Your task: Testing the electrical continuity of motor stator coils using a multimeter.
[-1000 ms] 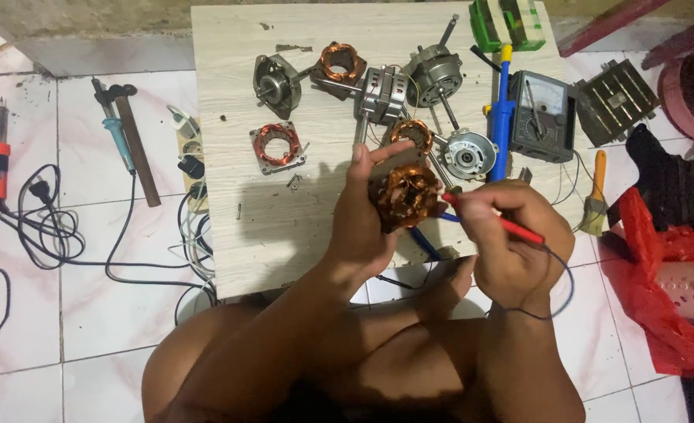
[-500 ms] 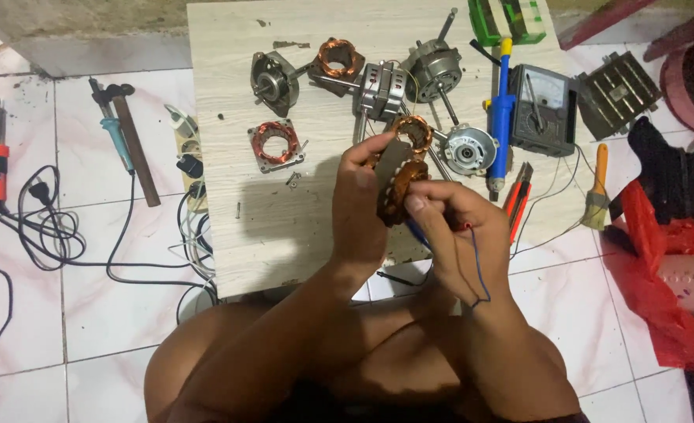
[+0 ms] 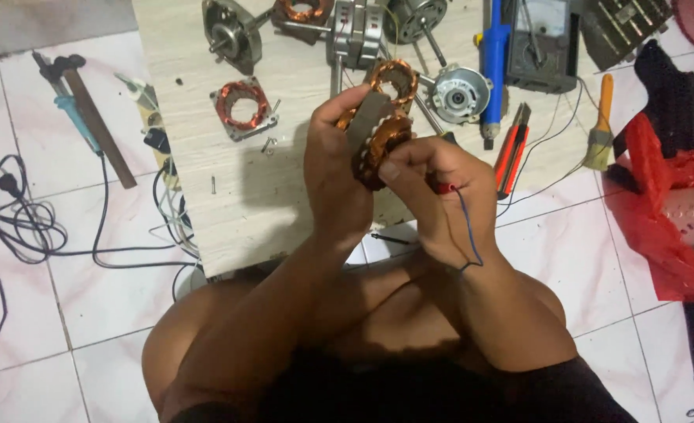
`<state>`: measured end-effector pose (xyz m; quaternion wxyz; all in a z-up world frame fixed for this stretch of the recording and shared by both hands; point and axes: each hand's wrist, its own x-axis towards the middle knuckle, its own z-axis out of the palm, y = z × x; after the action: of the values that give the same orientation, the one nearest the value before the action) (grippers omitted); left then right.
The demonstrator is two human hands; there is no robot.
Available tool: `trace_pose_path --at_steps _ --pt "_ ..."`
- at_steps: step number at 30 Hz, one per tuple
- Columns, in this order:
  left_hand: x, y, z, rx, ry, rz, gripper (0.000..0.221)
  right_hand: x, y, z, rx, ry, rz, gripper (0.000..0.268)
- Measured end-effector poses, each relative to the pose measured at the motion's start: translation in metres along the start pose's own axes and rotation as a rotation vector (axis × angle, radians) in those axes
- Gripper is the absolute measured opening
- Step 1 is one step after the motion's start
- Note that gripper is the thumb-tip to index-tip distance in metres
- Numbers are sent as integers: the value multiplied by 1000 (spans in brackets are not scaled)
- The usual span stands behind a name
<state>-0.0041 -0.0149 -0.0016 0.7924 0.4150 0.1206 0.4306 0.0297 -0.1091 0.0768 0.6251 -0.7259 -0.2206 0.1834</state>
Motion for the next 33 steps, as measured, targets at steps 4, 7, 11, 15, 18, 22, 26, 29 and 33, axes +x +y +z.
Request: trace_pose_path --at_steps 4,7,11,15,18,22,26,29,33 --pt "2 -1 1 -153 19 -67 68 0 10 -5 87 -130 -78 7" --pt "10 1 0 -416 55 -241 67 13 36 -22 -81 -47 -446 16" --pt "15 10 0 -636 56 -418 73 22 22 -41 -343 28 -737 15" --pt "15 5 1 -626 47 -431 76 21 21 -30 -387 40 -763 19" --pt "7 6 5 -573 105 -407 72 20 19 -20 -404 6 -817 12" --pt "2 -6 5 -431 106 -356 67 23 21 -18 -424 10 -831 16" --pt "-3 -13 8 -270 75 -257 71 25 32 -22 -433 14 -809 17" --pt "-6 6 19 -48 120 -222 66 27 35 -23 -457 -19 -732 14" --pt "-11 -14 4 97 129 -168 51 37 57 -31 -429 -91 -626 17"
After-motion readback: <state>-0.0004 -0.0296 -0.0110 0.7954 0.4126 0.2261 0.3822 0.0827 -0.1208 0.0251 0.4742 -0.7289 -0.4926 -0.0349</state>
